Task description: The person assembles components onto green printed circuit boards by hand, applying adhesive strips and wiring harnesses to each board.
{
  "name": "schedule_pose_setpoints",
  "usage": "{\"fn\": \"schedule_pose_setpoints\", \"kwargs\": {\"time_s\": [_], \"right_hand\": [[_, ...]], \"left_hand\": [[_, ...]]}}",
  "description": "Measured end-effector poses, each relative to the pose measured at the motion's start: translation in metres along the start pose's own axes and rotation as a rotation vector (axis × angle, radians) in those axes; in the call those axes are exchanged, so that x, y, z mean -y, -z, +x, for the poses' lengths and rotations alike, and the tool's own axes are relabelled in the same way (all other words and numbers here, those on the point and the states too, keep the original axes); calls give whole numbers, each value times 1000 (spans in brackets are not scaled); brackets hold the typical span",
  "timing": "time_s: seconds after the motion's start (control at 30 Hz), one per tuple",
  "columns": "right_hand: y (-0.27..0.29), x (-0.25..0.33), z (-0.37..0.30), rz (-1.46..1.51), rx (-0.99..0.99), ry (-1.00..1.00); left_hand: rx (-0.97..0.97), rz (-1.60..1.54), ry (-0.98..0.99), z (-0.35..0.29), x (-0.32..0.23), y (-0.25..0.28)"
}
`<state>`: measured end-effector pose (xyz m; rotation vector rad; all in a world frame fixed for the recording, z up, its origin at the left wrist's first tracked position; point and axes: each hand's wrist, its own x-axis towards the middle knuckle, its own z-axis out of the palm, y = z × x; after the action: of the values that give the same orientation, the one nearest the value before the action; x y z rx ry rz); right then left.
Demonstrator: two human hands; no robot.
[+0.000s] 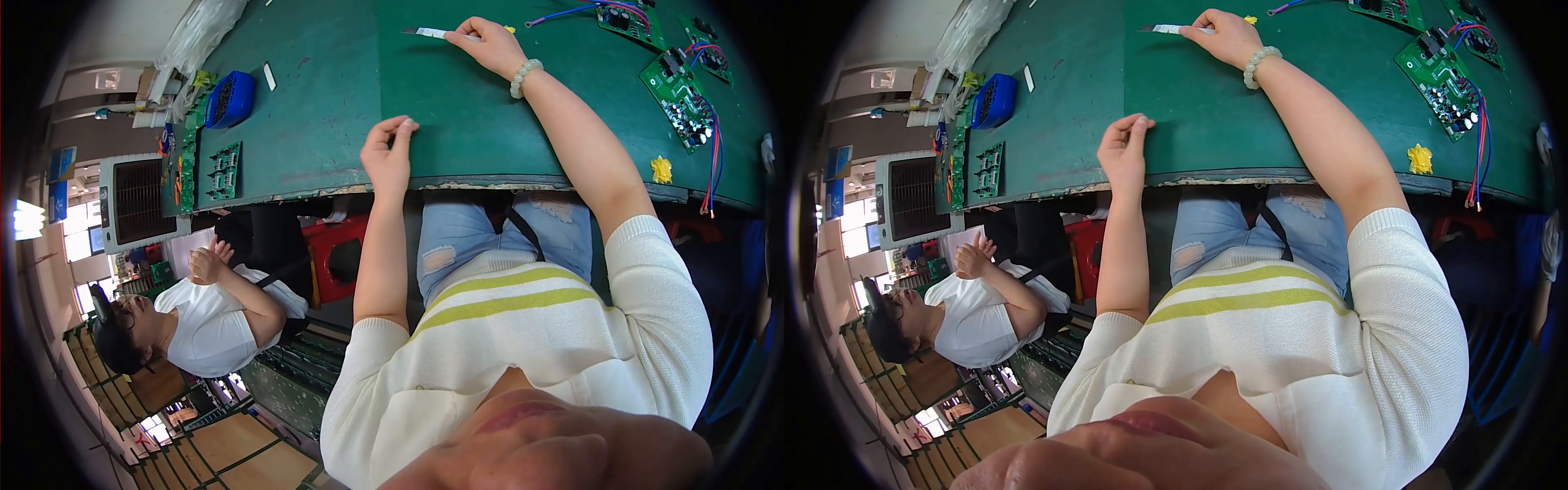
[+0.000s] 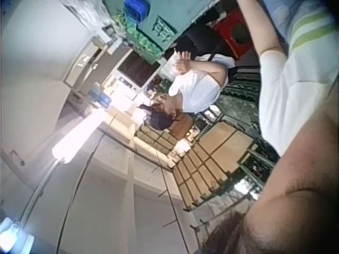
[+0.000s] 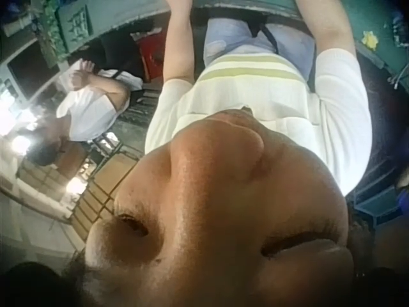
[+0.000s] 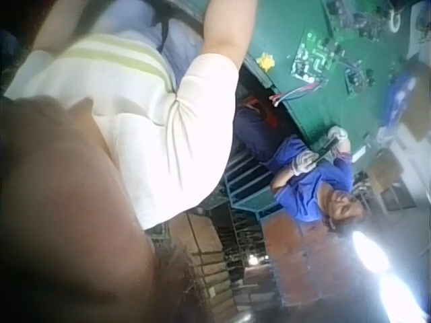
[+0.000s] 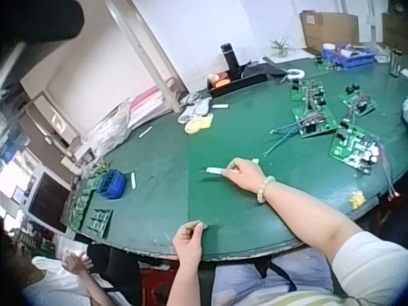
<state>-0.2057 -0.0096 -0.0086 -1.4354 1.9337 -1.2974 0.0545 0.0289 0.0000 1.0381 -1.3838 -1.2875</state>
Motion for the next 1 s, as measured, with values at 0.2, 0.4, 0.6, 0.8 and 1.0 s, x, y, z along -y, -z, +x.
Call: {"fn": "schedule_pose_setpoints", "kwargs": {"time_s": [0.2, 0.4, 0.6, 0.8, 1.0], "right_hand": [[0, -2, 0, 1, -7, 13], [0, -5, 3, -1, 13, 30], [2, -5, 3, -18, 32, 22], [0, -4, 3, 10, 18, 27], [-3, -12, 6, 96, -29, 113]], "left_hand": [[233, 1071, -683, -11, -14, -11], [317, 1165, -648, -7, -17, -11], [365, 1144, -548, 3, -11, -18], [231, 1305, -468, 26, 3, -25], [165, 1297, -484, 42, 9, -25]]}}
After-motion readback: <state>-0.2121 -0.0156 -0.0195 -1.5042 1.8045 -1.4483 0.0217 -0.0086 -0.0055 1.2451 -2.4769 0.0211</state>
